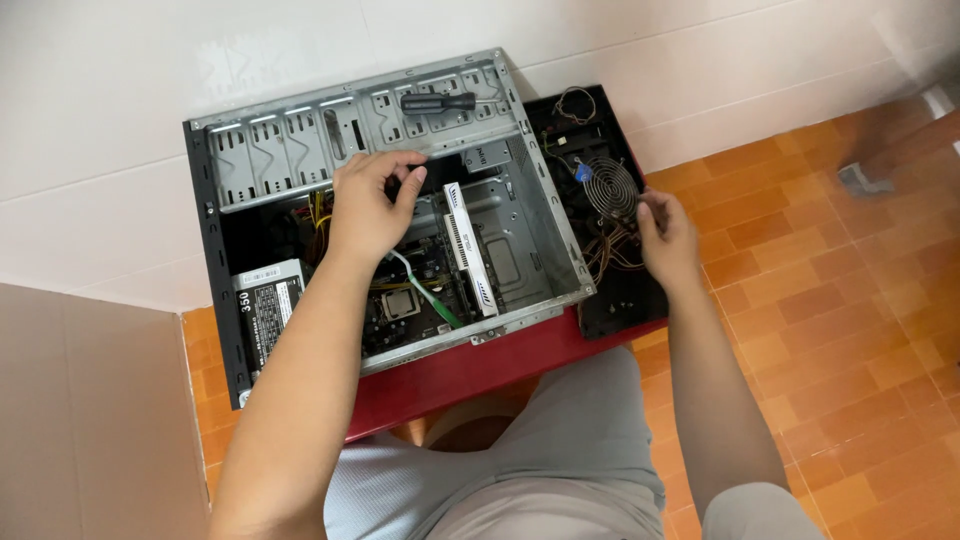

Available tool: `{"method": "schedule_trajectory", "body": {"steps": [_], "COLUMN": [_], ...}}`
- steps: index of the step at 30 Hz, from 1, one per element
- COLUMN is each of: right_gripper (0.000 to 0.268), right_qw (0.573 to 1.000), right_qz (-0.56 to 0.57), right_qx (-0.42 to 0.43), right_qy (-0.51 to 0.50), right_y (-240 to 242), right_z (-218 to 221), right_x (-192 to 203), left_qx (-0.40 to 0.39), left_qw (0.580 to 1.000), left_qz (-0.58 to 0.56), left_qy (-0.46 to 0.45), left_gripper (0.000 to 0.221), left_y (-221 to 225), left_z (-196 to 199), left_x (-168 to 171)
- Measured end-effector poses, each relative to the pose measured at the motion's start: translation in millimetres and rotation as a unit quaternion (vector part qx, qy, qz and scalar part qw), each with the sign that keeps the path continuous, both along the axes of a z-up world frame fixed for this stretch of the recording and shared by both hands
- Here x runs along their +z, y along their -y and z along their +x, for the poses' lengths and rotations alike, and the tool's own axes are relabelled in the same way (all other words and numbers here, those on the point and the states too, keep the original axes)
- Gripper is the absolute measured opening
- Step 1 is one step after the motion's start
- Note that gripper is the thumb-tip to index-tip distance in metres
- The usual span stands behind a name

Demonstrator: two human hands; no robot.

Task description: Organizing and tucking away unused power supply unit (PSU) cables inside a computer case for better cable management.

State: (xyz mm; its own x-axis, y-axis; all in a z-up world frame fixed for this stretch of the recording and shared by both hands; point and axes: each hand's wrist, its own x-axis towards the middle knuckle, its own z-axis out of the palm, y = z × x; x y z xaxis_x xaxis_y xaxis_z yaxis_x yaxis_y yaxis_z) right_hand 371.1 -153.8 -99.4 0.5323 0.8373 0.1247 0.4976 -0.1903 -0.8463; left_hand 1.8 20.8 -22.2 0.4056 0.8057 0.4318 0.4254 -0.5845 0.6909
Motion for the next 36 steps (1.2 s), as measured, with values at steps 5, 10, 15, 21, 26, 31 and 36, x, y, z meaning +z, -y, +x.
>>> {"method": "schedule_trajectory", "body": {"steps": [5,10,15,21,26,31,36], "right_gripper": [0.021,0.010,0.039,0.037,0.033,0.030,0.032], "right_qw": [0.997,0.954,0.894,0.890,0.885,0.871,0.870], "right_qz": [0.013,-0.142,-0.292,-0.314,-0.321,-0.335,-0.359], "right_qx": [-0.008,-0.054,-0.046,-0.063,-0.075,-0.074,-0.020], "right_qy": [0.074,0.259,0.338,0.324,0.328,0.351,0.337], "right_y": [17,26,20,18,19,13,11], "right_z": [19,38,8,0,1,-3,-3], "right_x": [-15,-36,-13,-9,-7,4,15], "left_qx": [-0.002,0.001,-0.001,0.000,-0.005,0.000,-0.006], "left_qw": [1.000,1.000,1.000,1.000,1.000,1.000,1.000], "left_qz": [0.002,0.001,-0.018,-0.025,-0.017,-0.018,-0.023], "left_qy": [-0.002,-0.001,-0.006,-0.007,-0.008,-0.010,-0.016], "left_gripper": [0.010,0.010,0.010,0.010,0.009,0.009,0.010], "left_y": [-1,0,2,4,3,2,3], "left_z": [-1,0,0,0,0,0,-1], "left_x": [-3,-1,0,4,2,2,4]}}
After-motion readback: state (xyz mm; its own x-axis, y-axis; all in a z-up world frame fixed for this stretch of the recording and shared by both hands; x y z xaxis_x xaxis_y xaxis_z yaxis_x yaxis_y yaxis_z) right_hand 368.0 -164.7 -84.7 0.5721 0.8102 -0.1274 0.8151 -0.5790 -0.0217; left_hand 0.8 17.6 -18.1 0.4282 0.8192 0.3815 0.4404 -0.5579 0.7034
